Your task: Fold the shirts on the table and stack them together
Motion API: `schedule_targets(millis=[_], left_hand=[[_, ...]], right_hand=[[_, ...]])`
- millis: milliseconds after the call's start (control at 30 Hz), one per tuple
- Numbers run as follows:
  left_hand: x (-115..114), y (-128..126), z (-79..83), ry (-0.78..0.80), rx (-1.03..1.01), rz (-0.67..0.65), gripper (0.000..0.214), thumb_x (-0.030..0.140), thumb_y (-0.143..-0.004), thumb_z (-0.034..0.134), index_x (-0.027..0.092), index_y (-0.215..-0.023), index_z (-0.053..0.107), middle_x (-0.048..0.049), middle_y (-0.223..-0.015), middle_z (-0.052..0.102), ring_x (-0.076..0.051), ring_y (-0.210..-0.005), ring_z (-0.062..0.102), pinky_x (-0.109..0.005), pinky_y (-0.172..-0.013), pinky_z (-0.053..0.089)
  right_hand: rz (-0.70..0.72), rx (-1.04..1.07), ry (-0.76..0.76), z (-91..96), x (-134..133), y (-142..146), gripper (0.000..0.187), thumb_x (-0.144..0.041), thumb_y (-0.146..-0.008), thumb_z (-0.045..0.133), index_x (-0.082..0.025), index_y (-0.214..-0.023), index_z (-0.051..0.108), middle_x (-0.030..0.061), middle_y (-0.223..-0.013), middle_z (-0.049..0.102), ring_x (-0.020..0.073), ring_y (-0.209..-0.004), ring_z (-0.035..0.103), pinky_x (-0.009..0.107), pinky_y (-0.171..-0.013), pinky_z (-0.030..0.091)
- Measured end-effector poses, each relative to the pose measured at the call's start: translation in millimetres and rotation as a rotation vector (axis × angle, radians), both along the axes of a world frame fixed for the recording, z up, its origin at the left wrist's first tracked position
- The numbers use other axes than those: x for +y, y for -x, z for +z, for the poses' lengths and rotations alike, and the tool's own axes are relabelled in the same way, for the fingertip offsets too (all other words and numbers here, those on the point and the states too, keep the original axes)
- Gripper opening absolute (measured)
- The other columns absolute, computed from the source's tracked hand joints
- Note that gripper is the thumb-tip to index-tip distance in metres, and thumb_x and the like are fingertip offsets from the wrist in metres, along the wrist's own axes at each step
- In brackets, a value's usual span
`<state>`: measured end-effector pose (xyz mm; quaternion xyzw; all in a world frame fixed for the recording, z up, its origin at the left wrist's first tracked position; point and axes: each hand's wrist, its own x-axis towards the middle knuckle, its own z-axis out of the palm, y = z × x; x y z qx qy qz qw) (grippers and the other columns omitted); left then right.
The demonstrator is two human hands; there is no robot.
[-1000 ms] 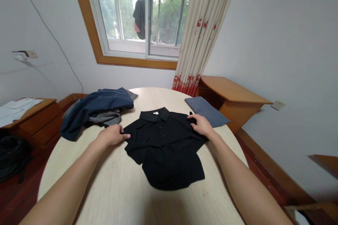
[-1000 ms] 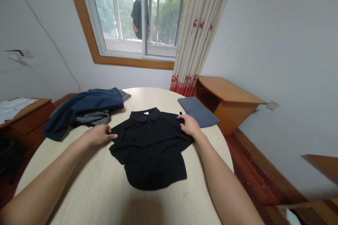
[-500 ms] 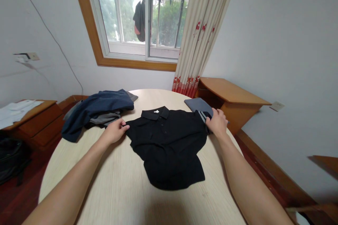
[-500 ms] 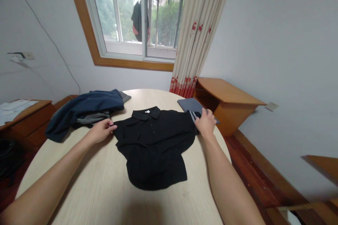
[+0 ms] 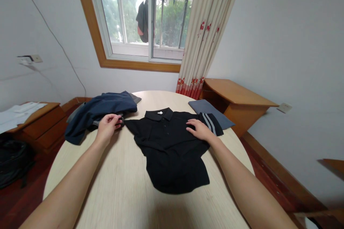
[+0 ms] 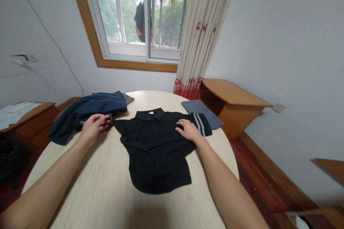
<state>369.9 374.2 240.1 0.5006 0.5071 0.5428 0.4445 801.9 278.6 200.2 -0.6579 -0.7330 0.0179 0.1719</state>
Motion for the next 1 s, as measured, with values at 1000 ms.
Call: schedule_targets(millis=[1000], left_hand=[[-28, 16, 36.0, -0.716, 0.324, 0.373, 0.014, 0.025, -0.085, 0.051, 0.019, -0.094, 0.06, -0.0048, -0.1, 0.066, -0.022, -0.101, 0.062, -0.038, -0.097, 0.049]], right_hand=[[-0.049, -0.014, 0.032, 6.1, -4, 3, 0.033, -0.037, -0.092, 0.059, -0.019, -0.119, 0.066, 0.0123, -0.133, 0.061, 0.0263, -0.125, 0.055, 0.043, -0.108, 0.043]])
